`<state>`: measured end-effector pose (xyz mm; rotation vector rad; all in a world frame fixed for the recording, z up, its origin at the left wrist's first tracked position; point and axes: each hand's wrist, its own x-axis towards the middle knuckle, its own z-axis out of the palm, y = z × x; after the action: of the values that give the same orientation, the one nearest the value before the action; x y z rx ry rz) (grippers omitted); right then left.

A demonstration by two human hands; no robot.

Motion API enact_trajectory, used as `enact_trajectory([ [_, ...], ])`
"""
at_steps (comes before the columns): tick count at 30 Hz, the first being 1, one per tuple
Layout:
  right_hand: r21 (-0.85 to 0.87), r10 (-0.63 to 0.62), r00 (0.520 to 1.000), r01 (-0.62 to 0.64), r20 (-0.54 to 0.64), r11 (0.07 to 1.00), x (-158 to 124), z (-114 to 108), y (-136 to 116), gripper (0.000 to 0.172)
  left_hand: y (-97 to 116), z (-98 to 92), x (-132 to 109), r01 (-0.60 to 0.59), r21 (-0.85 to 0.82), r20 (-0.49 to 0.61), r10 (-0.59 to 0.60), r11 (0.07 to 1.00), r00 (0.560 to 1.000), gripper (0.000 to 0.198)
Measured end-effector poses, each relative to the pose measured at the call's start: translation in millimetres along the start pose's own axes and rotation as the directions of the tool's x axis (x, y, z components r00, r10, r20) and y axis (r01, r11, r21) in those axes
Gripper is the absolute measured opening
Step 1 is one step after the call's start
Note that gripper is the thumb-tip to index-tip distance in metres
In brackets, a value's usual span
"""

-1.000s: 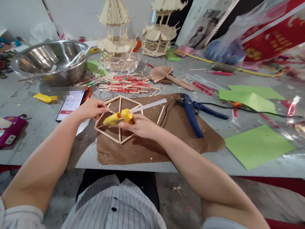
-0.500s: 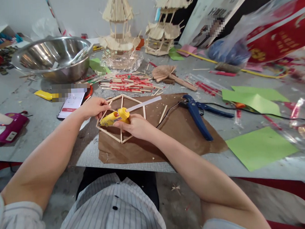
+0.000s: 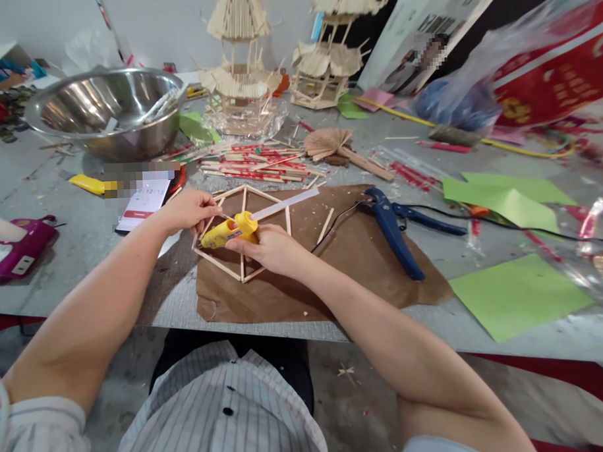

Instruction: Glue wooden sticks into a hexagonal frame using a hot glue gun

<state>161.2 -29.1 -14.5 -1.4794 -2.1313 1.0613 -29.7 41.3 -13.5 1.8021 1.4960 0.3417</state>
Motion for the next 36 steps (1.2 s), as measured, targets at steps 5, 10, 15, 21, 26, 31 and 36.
enact_trajectory([
  [5,-0.026,-0.008,1.0,0.009,0.003,1.0,-0.2,-0.9,-1.2,0.052,1.0,-0.1,-0.6,0.015,0.004,-0.006,-0.014,1.0,1.0,0.013],
  [10,-0.037,0.032,0.999,-0.032,0.003,0.999,-1.1,-2.0,-2.0,0.049,1.8,-0.2,-1.3,0.011,0.017,-0.001,-0.011,1.0,1.0,0.014],
  [15,-0.064,0.046,0.999,-0.045,0.004,0.997,-2.3,-3.7,-1.7,0.048,1.6,-0.9,-0.9,0.007,0.036,0.002,-0.007,0.999,1.0,0.014],
  [21,-0.062,0.038,0.999,-0.038,-0.007,0.997,-2.9,-4.9,2.6,0.048,3.1,-1.5,-1.7,0.01,0.006,0.017,-0.011,1.0,1.0,0.012],
  [26,-0.024,-0.025,0.999,0.024,-0.028,0.999,-3.0,-5.6,8.3,0.053,3.2,-2.1,-2.0,0.005,0.023,0.027,-0.006,1.0,1.0,0.012],
  [31,-0.013,-0.005,0.999,0.005,-0.036,1.0,-3.3,-7.6,10.9,0.052,-0.2,-2.4,0.5,-0.014,0.027,0.033,0.013,1.0,0.999,0.013],
  [36,-0.014,0.013,0.999,-0.014,-0.043,1.0,-4.7,-9.4,12.2,0.054,0.5,-2.9,-1.2,-0.024,0.035,0.03,0.023,0.999,0.999,0.013],
])
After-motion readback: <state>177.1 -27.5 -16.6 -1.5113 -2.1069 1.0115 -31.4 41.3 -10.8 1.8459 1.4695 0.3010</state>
